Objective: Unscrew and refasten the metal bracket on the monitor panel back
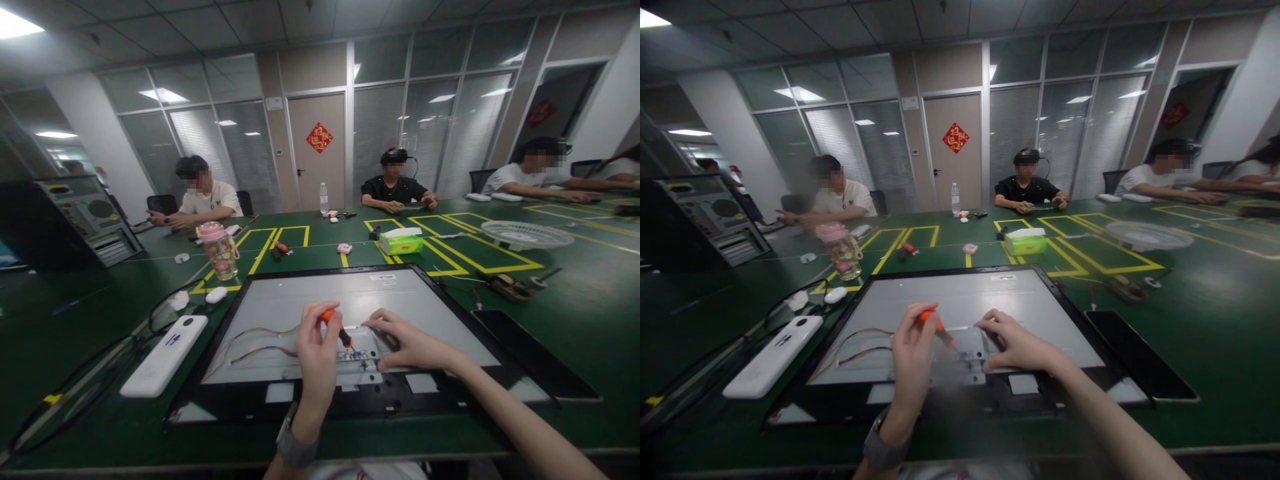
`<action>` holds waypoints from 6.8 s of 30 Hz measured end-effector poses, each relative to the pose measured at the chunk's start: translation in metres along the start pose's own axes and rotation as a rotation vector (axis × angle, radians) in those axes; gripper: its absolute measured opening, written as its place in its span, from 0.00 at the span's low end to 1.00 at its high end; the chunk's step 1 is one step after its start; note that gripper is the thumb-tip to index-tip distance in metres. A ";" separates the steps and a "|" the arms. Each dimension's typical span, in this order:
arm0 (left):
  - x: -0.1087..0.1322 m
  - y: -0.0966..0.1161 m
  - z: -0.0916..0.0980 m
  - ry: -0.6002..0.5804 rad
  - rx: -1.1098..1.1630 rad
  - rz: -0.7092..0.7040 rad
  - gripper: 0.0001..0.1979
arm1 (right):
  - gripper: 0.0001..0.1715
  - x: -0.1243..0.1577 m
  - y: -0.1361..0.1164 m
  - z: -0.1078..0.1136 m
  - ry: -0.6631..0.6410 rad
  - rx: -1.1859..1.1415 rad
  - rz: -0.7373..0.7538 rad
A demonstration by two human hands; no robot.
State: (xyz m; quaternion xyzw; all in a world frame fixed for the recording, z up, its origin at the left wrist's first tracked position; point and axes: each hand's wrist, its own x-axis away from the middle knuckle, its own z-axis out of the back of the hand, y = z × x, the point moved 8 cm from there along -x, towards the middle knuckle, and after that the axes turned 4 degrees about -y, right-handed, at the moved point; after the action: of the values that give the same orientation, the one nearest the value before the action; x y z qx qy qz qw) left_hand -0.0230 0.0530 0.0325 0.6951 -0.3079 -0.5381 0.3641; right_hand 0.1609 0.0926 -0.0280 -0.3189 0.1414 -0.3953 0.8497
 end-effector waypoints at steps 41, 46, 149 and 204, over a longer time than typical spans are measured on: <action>0.002 0.000 -0.002 -0.063 -0.007 -0.005 0.16 | 0.44 0.000 0.001 0.000 0.015 -0.010 0.024; 0.002 0.007 0.000 -0.008 -0.047 -0.114 0.08 | 0.44 -0.001 0.002 0.000 0.013 -0.007 0.019; 0.005 -0.015 -0.018 -0.186 0.158 0.152 0.18 | 0.41 0.001 -0.002 0.001 0.020 0.018 0.029; 0.005 0.008 -0.006 -0.059 -0.125 -0.102 0.10 | 0.43 0.001 0.003 0.000 0.022 0.020 0.034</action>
State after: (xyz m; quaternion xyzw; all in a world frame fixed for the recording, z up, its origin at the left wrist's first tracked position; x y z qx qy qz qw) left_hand -0.0159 0.0456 0.0380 0.6695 -0.2485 -0.5944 0.3698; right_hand 0.1633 0.0929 -0.0301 -0.3034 0.1521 -0.3855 0.8580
